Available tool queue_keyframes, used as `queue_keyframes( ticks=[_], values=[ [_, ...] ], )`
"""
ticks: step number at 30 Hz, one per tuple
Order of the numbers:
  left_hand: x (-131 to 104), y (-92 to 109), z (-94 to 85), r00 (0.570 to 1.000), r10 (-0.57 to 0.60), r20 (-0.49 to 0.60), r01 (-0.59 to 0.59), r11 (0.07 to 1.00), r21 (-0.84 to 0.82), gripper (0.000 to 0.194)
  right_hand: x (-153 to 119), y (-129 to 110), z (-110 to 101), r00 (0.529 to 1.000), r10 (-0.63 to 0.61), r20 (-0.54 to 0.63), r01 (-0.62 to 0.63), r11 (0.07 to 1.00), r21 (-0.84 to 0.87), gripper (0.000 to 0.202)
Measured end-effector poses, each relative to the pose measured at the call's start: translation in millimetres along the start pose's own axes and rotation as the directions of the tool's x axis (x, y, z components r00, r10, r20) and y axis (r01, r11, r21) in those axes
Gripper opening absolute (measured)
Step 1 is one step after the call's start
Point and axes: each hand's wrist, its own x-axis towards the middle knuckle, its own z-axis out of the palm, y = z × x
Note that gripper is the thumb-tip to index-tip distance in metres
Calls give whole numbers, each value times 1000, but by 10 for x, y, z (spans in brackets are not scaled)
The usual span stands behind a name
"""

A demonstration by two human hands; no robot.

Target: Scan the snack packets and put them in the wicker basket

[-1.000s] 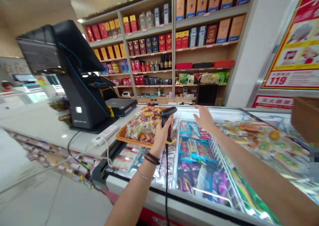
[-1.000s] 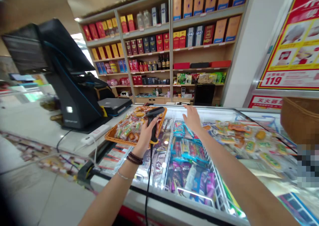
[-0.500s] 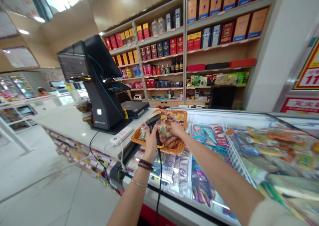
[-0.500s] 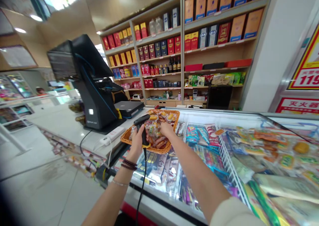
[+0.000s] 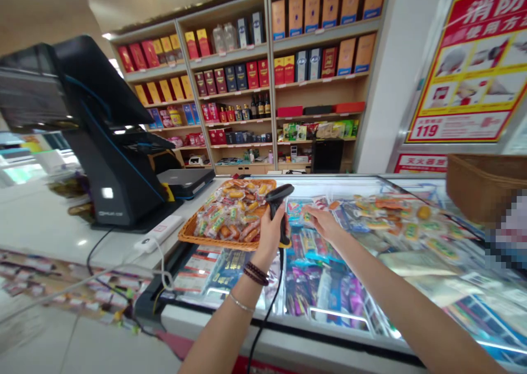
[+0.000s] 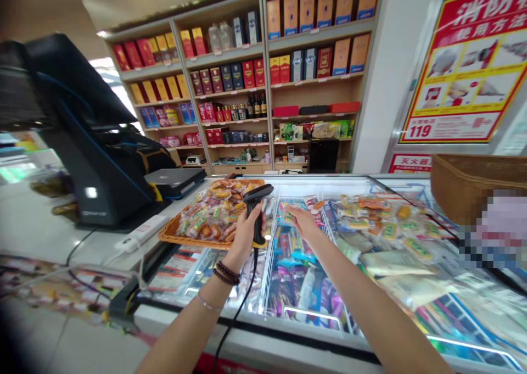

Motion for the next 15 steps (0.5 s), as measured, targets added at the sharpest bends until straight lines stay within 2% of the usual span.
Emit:
queue_keyframes(
  ticks=[3,7,11,15],
  values=[
    [15,-269,341,996,-64,67,64,998,-2,69,-167,6,-326,995,65,-76,-62,997,41,56],
    [53,-536,584,986,-103,135,100,995,26,67,-254,-51,-455,999,25,-24,-25,1000,12,58],
    [58,-677,567,975,-96,198,82,994,75,66,-213,-109,-486,998,-53,-29,52,998,-35,63],
    [56,-754,426,973,-77,217,40,984,171,66,-129,-54,-608,988,-40,-149,33,998,-52,75]
  ],
)
